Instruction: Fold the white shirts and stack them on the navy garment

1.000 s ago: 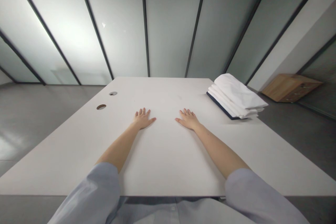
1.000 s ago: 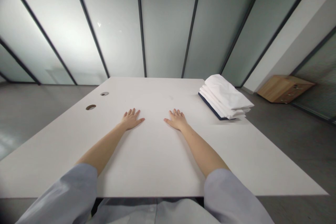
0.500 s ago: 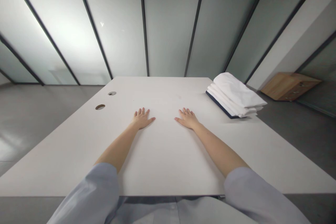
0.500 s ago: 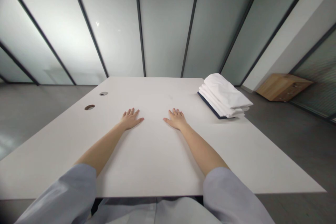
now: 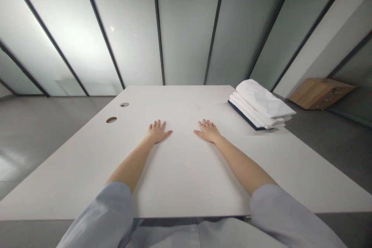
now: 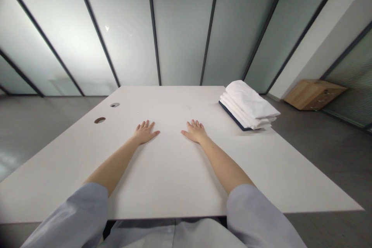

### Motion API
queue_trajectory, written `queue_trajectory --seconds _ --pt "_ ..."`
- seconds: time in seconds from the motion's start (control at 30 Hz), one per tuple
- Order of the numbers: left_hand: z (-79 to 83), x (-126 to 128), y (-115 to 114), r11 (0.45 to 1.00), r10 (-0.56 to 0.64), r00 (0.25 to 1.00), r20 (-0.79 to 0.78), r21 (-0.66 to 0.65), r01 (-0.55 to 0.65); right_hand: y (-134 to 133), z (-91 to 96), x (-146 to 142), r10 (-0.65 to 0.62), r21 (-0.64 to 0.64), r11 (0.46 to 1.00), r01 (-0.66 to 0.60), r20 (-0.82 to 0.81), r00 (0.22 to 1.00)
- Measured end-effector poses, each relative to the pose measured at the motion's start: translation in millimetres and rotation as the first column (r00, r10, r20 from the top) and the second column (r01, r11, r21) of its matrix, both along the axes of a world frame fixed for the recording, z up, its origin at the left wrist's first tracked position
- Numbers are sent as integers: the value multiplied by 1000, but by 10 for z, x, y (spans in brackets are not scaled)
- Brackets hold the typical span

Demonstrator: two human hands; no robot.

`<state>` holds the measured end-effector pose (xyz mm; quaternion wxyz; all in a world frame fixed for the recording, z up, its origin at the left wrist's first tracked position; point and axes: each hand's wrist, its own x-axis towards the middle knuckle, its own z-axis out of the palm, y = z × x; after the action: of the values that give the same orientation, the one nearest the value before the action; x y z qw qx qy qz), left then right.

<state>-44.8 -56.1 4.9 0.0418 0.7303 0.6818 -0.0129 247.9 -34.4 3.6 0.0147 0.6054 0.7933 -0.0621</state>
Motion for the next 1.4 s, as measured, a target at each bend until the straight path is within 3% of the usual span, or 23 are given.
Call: queue_trajectory --seconds 1.4 --pt "20 -1 -22 1000 3 999 -34 -6 -3 49 -57 10 -1 -10 1000 1 2 1000"
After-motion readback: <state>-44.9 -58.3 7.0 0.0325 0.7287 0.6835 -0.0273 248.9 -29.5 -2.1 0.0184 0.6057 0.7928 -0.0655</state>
